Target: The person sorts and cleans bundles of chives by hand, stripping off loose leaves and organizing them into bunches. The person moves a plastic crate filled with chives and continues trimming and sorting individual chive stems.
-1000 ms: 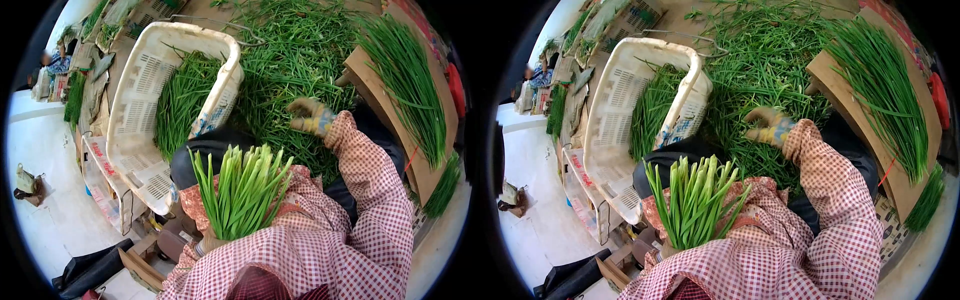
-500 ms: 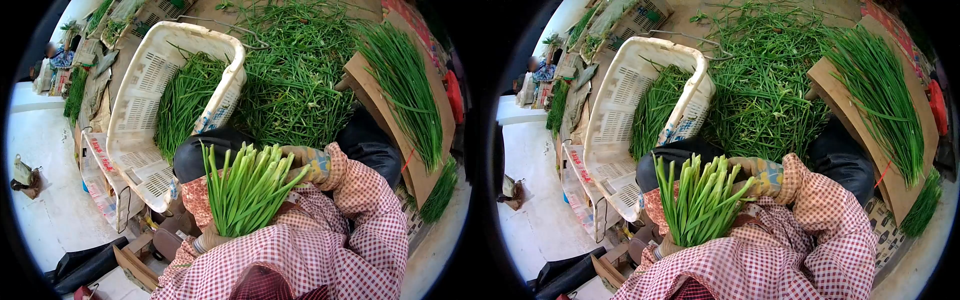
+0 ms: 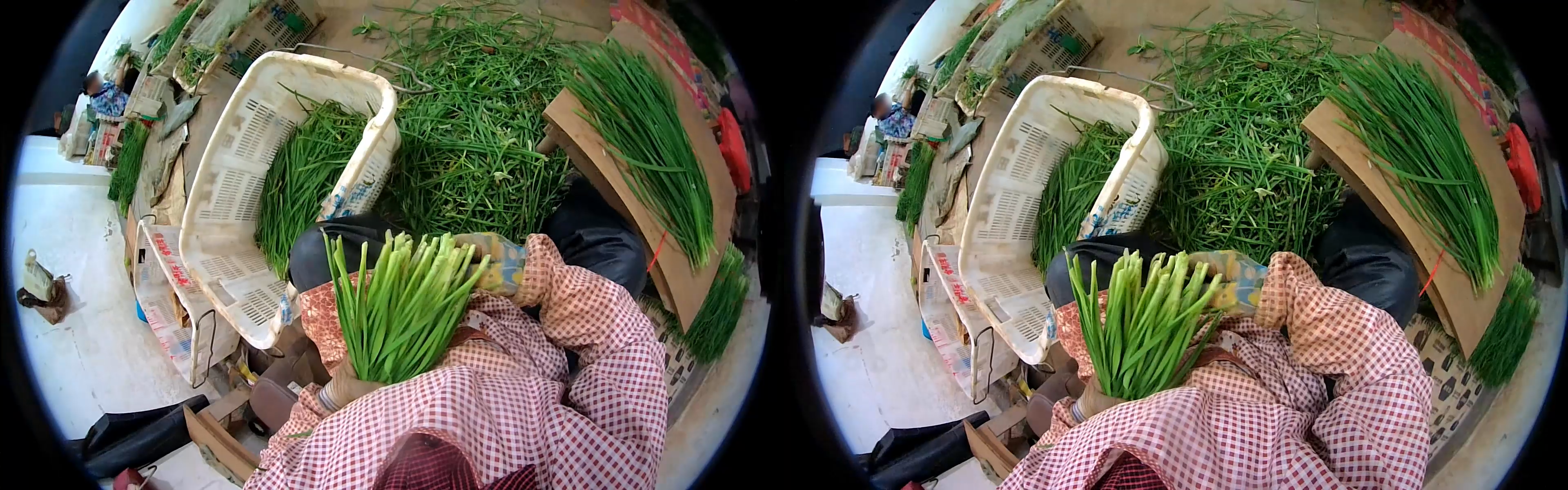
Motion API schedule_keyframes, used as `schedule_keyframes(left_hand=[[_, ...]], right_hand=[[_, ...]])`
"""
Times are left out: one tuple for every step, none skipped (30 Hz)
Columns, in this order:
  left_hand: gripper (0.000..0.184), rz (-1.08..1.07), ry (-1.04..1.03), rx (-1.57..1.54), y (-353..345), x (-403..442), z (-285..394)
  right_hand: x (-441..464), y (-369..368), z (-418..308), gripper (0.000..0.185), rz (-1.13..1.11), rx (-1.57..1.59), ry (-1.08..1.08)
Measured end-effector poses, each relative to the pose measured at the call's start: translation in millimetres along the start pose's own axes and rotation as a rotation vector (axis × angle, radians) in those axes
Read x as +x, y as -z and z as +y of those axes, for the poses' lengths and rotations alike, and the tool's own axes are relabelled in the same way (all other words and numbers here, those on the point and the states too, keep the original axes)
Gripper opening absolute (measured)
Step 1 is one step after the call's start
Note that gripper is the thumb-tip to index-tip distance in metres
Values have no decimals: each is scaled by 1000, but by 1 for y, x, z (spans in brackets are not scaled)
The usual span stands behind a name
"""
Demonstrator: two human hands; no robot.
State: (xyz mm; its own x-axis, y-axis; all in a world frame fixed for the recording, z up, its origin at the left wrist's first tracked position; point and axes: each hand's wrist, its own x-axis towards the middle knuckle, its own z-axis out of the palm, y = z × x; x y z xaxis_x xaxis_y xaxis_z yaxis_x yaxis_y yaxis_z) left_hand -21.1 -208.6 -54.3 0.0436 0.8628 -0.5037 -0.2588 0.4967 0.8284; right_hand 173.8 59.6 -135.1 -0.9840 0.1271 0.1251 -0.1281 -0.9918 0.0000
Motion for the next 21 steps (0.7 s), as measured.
schedule_keyframes(left_hand=[[70,19,4,102,1,-2,2],[70,59,15,304,1,-3,4],[70,65,13,300,0,-4,4],[71,86,40,240,-1,-5,5],[71,105,70,180,-2,-6,4],[71,122,98,120,-3,-7,5],[71,122,99,115,-6,-6,8],[72,126,66,136,-8,-4,11],[72,132,34,155,-10,-1,14],[72,135,42,146,-8,-2,9],[73,86,76,117,-2,0,3],[74,33,105,91,2,3,0],[74,26,106,89,1,6,2],[75,24,114,43,-2,6,5],[77,22,122,-3,-4,7,8],[77,16,128,-32,-4,7,9],[77,13,134,-51,-4,6,8],[77,10,133,-65,-4,5,8],[77,4,134,-74,-3,5,7],[78,1,136,-80,-3,5,6],[78,-7,136,-91,-2,6,6]], right_hand=[[2,-30,-9,25,161,-692,29],[5,-45,-18,19,320,-1383,60],[8,-6,-24,11,497,-1691,152],[10,-25,-40,11,703,-1748,80],[10,-12,-61,14,865,-2084,172],[8,-6,-81,13,1102,-1790,281],[7,-9,-102,12,1264,-1804,288],[12,-11,-110,12,1263,-1808,285],[18,-11,-115,24,1216,-1654,263],[23,-27,-108,36,1049,-1697,117],[29,-42,-101,48,872,-1722,-17],[38,-73,-89,58,545,-1906,-264],[47,-80,-82,55,403,-1753,-414],[54,-82,-79,53,262,-1590,-552],[57,-77,-77,45,329,-1505,-582],[58,-76,-78,45,327,-1500,-585],[60,-77,-80,44,274,-1521,-612],[61,-77,-81,44,219,-1542,-640],[57,-65,-81,40,164,-1464,-607],[56,-66,-81,40,164,-1462,-611],[55,-71,-82,39,173,-1434,-615]])
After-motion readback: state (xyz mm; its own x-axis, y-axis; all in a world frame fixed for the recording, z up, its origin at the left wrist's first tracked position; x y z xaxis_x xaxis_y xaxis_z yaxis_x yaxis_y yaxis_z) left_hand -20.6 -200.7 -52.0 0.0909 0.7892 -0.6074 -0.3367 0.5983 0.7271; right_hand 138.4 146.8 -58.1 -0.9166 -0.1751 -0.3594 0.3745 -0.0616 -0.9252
